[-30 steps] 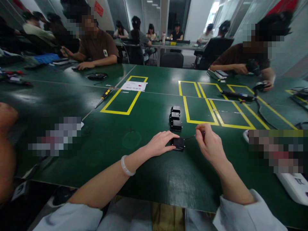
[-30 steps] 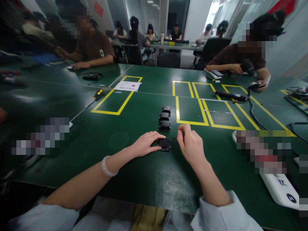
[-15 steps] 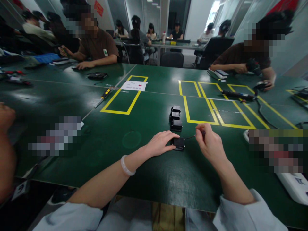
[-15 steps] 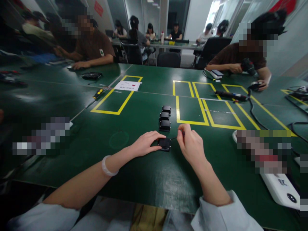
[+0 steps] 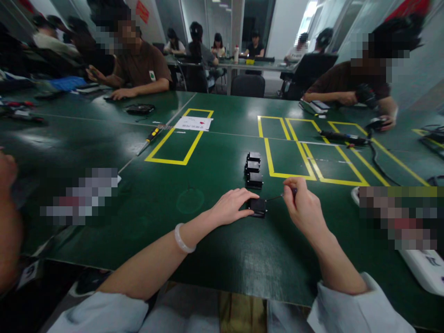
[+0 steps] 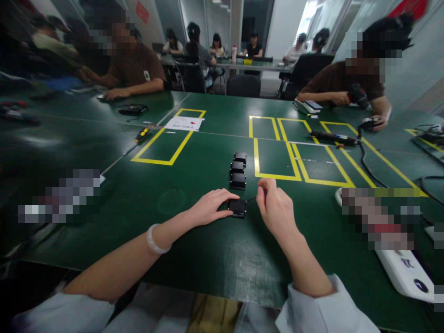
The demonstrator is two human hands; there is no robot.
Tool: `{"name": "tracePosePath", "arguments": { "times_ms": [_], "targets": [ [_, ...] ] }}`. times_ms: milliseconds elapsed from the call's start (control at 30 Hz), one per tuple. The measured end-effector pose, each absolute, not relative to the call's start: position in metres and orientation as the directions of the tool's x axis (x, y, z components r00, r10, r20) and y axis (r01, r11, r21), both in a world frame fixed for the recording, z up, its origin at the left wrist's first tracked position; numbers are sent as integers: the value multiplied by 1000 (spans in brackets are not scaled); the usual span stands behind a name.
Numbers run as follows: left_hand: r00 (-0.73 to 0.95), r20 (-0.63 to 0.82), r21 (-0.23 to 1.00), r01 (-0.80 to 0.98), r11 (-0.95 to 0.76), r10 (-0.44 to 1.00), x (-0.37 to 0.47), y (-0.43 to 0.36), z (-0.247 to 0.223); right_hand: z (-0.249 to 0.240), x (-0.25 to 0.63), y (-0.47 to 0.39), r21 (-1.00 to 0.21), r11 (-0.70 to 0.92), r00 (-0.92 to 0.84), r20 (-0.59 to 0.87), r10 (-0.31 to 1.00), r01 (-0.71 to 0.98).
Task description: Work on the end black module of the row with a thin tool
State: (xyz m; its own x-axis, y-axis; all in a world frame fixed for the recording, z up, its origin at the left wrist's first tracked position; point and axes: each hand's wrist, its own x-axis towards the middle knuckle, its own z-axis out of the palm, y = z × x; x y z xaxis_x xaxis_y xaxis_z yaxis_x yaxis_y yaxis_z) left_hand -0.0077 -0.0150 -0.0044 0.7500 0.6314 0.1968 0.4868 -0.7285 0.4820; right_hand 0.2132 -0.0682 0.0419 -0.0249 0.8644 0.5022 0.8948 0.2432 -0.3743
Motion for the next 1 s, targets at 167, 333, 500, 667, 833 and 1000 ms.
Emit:
{"name": "tracePosePath", "arguments": {
  "times_ms": [167,333,500,667,833,1000],
  "targets": [
    [753,199,484,481,-731,627,-8,-15,-4,42,214,-68,-344,253,-50,503,863,904],
    [753,200,487,478,-731,627,-8,-15,-4,42,214,-68,-318,259,-57,526,849,912],
    [753,198,480,483,-732,627,-8,-15,-3,45,211,-69,-358,262,-44,516,855,896],
    [753,194,487,483,-728,629,-8,-15,-4,45,212,-70,-346,263,-55,510,859,901],
    [753,194,487,483,-728,629,-8,-15,-4,43,213,-69,-338,264,-59,511,857,903],
    [754,196,484,481,-731,626,-8,-16,-3,42,212,-68,-325,241,-32,535,844,914]
  ]
}}
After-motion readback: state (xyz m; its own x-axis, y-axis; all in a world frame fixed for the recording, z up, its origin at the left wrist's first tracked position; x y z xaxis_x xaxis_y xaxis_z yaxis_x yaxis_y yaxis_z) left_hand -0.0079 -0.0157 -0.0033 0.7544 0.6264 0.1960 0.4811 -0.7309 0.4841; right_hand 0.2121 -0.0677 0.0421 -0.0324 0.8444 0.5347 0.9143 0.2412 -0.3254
